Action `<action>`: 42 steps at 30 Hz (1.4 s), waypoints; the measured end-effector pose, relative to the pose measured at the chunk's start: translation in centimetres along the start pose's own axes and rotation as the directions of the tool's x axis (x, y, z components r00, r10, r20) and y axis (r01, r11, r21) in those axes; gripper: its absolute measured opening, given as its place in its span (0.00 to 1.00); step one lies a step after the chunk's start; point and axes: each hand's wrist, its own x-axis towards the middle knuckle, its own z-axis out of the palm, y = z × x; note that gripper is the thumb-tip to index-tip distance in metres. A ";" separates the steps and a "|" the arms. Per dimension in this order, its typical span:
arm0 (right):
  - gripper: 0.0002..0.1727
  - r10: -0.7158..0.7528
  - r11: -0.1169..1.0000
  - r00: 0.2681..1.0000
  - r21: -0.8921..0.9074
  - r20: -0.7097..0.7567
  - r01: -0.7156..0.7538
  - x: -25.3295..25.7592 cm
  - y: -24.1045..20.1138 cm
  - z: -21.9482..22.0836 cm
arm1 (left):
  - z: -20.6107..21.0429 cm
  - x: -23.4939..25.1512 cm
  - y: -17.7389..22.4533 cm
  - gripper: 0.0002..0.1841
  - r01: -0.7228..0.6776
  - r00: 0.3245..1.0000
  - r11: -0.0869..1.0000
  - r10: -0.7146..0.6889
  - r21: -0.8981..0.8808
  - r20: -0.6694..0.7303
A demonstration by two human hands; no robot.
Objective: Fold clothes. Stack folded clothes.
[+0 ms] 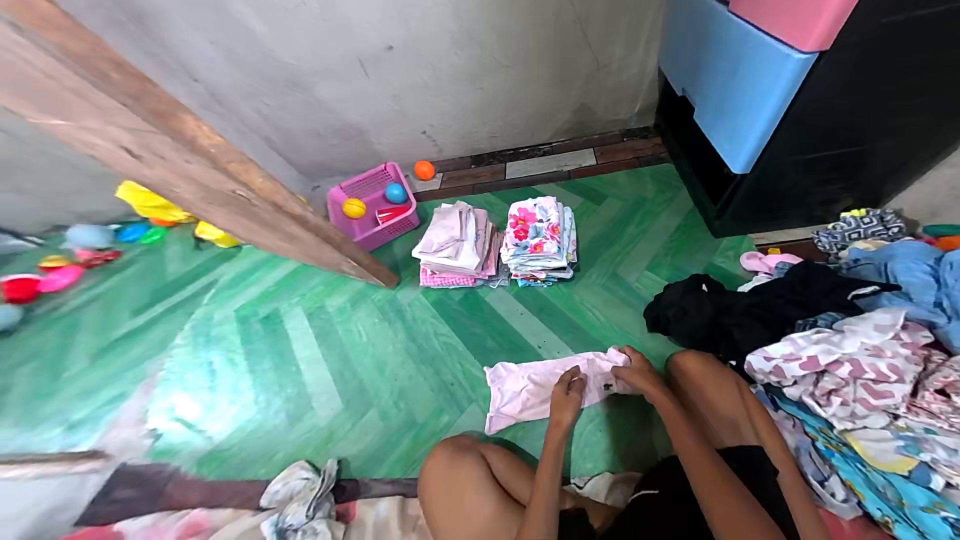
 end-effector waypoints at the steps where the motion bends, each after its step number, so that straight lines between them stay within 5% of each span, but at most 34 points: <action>1: 0.27 -0.018 0.997 1.000 0.073 0.001 0.018 -0.1 -0.1 -0.2 | 0.3 0.0 0.0 0.24 0.003 1.000 1.000 -0.003 -0.001 0.019; 4: 0.22 -0.118 0.978 0.993 0.174 -0.004 0.117 -1.3 -1.3 -1.1 | 1.9 -0.2 0.6 0.27 0.022 0.997 0.996 -0.016 -0.085 0.073; 10: 0.21 -0.262 0.965 0.964 -0.002 -0.036 0.262 -4.7 -4.5 -1.1 | 3.0 -0.7 2.4 0.37 0.110 0.987 0.922 -0.059 -0.370 0.147; 15: 0.28 -0.363 0.926 0.911 -0.028 0.195 0.375 -5.4 -8.4 3.9 | -2.0 -2.2 2.8 0.51 0.095 0.984 0.840 -0.162 -0.534 -0.078; 18: 0.41 -0.278 0.959 0.888 0.047 0.366 0.280 -5.0 -8.7 6.9 | -5.8 -2.0 0.4 0.56 0.121 0.934 0.789 -0.295 -0.602 -0.199; 20: 0.43 -0.208 0.977 0.925 0.032 0.317 0.209 -4.9 -8.2 7.3 | -7.7 -1.7 -1.5 0.51 0.186 0.922 0.794 -0.345 -0.579 -0.177; 24: 0.36 -0.130 0.991 0.991 0.013 0.044 0.130 -4.2 -4.8 6.5 | -7.4 -1.4 -2.6 0.24 0.198 0.898 0.890 -0.332 -0.411 -0.287; 27: 0.32 -0.067 0.998 0.993 0.012 -0.099 0.069 -3.1 -1.9 5.4 | -6.7 -1.2 -3.2 0.25 0.126 0.895 0.966 -0.209 -0.227 -0.394; 35: 0.37 0.016 0.993 0.995 0.119 -0.097 -0.004 -2.4 -0.3 7.0 | -7.8 -3.1 -3.1 0.14 -0.007 0.736 0.999 0.035 0.043 -0.676; 39: 0.37 0.009 0.994 0.995 0.105 -0.102 0.002 -2.0 0.0 7.4 | -7.2 -3.4 -3.0 0.09 -0.087 0.818 0.930 0.271 0.357 -0.508; 42: 0.35 -0.001 0.999 0.994 0.050 -0.112 0.007 -2.0 0.0 7.5 | -6.9 -3.2 -3.4 0.11 -0.013 0.901 0.885 0.213 0.466 -0.378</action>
